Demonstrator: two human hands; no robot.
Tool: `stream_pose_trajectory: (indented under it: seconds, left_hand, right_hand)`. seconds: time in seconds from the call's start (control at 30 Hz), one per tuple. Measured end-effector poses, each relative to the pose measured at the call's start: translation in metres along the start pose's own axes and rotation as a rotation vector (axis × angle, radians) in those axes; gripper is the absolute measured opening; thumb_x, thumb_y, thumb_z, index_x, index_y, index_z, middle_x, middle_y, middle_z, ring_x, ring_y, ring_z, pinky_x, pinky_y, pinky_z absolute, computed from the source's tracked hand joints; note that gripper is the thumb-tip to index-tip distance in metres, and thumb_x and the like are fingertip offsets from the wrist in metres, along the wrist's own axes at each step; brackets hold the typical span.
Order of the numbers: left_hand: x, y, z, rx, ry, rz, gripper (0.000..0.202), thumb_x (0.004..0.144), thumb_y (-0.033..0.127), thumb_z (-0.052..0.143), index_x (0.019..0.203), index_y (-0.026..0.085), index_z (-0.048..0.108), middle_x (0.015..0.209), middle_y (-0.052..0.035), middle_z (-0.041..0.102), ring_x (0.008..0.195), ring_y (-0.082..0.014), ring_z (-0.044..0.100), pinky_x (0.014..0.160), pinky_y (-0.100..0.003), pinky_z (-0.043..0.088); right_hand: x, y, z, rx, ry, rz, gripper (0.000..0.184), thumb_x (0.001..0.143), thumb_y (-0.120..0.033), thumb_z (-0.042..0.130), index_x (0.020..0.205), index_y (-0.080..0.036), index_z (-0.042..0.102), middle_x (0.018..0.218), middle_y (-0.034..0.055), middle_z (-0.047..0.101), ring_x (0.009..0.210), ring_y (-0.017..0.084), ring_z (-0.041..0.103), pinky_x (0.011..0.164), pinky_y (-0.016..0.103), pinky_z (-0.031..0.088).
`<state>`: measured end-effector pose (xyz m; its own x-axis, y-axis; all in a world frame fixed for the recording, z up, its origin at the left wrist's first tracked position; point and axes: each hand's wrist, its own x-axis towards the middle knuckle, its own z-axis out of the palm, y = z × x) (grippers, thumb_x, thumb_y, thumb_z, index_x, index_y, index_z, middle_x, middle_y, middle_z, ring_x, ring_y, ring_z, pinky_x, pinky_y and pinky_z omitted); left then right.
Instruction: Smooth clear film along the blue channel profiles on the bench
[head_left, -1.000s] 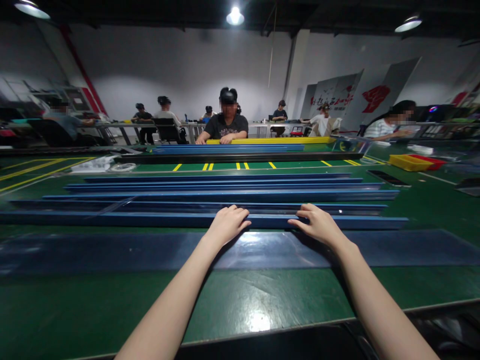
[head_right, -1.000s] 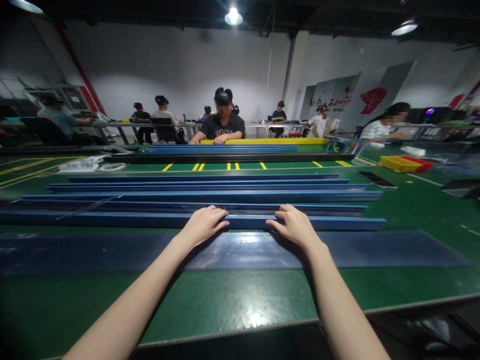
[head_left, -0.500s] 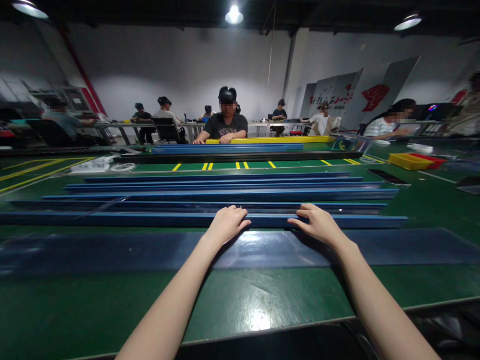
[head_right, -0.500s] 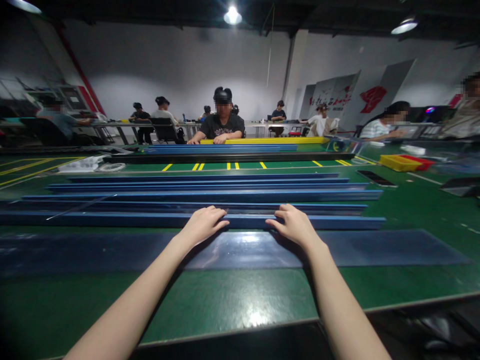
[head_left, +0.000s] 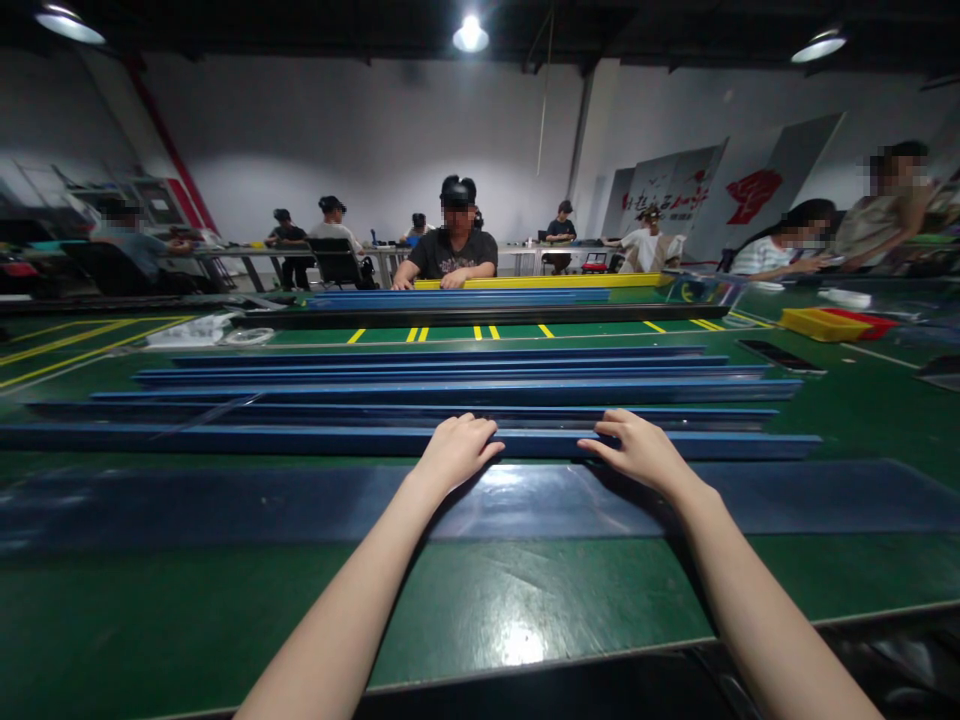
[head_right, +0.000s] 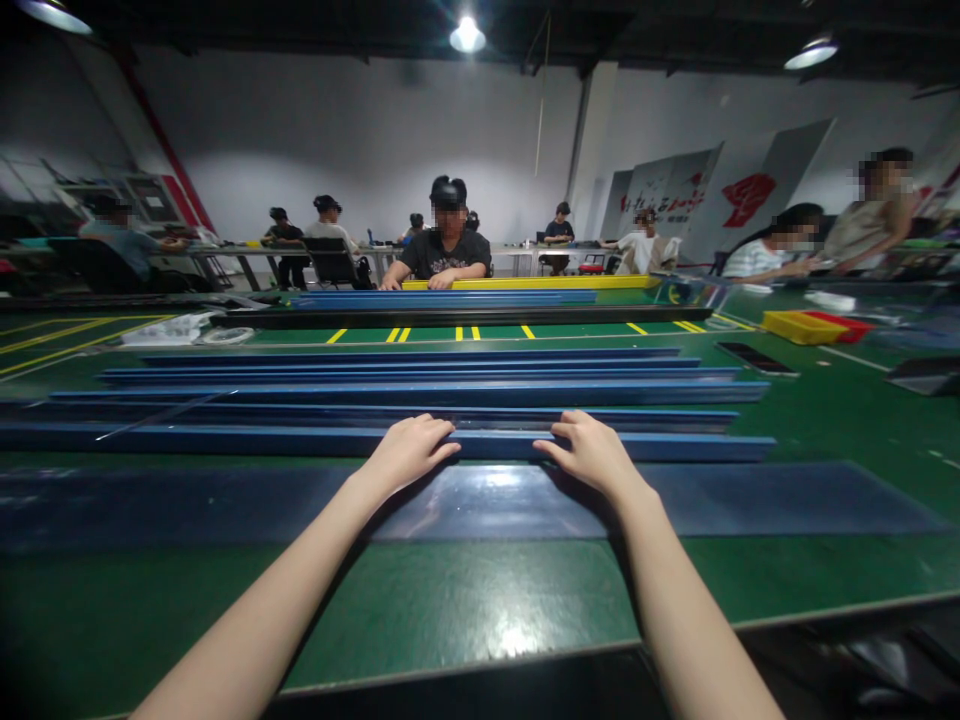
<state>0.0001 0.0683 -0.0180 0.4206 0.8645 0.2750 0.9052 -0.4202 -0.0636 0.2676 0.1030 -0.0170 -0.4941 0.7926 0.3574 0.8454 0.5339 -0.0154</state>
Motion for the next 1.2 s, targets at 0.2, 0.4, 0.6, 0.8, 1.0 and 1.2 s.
stream_pose_trajectory:
  seconds: [0.2,0.4,0.6,0.8,1.0,1.2]
  left_hand:
    - [-0.0007,0.0007,-0.0004,-0.007,0.003,-0.005,0.022,0.086,0.036,0.043,0.088,0.019,0.056,0.09,-0.0039,0.063,0.087,-0.0191,0.055,0.071,-0.028,0.04]
    - [-0.0006,0.0007,-0.0002,0.002,0.0,-0.003,0.022,0.087,0.036,0.042,0.089,0.019,0.056,0.089,-0.004,0.063,0.086,-0.0186,0.055,0.072,-0.028,0.04]
    - [-0.0002,0.001,-0.0003,0.005,0.001,0.0,0.023,0.087,0.036,0.041,0.088,0.018,0.056,0.09,-0.0037,0.063,0.086,-0.0189,0.057,0.071,-0.029,0.041]
    - [-0.0002,0.0012,-0.0006,0.001,-0.005,-0.007,0.022,0.087,0.036,0.042,0.087,0.018,0.055,0.09,-0.0035,0.064,0.086,-0.0187,0.057,0.07,-0.028,0.041]
    - [-0.0004,0.0007,-0.0005,-0.014,-0.005,-0.008,0.021,0.087,0.036,0.042,0.085,0.019,0.054,0.088,-0.0038,0.063,0.084,-0.0188,0.058,0.069,-0.028,0.04]
    - [-0.0007,0.0008,-0.001,-0.026,-0.003,-0.006,0.021,0.087,0.035,0.042,0.088,0.019,0.054,0.091,-0.0038,0.062,0.087,-0.0183,0.056,0.071,-0.028,0.04]
  right_hand:
    - [0.0003,-0.0011,-0.0017,-0.002,-0.005,-0.002,0.04,0.082,-0.051,0.039,0.075,-0.02,0.064,0.081,0.0062,0.059,0.076,0.018,0.056,0.064,0.026,0.04]
    - [0.0007,-0.0002,-0.0007,-0.006,-0.012,-0.003,0.041,0.082,-0.051,0.038,0.076,-0.02,0.064,0.082,0.0064,0.059,0.077,0.018,0.056,0.065,0.025,0.04]
    - [0.0001,-0.001,-0.0012,-0.002,-0.016,0.004,0.043,0.083,-0.052,0.037,0.076,-0.019,0.064,0.083,0.0063,0.059,0.077,0.017,0.055,0.065,0.025,0.04]
    - [0.0002,-0.0018,-0.0022,0.002,-0.014,0.005,0.04,0.082,-0.051,0.039,0.076,-0.02,0.064,0.082,0.0061,0.059,0.077,0.018,0.056,0.065,0.025,0.04]
    - [0.0002,-0.002,-0.0024,0.006,-0.007,0.004,0.039,0.082,-0.05,0.039,0.076,-0.02,0.064,0.082,0.0061,0.059,0.077,0.018,0.056,0.065,0.026,0.041]
    - [0.0003,-0.0027,-0.0032,-0.001,-0.005,0.005,0.039,0.082,-0.05,0.039,0.076,-0.021,0.064,0.081,0.0056,0.059,0.076,0.017,0.056,0.065,0.025,0.04]
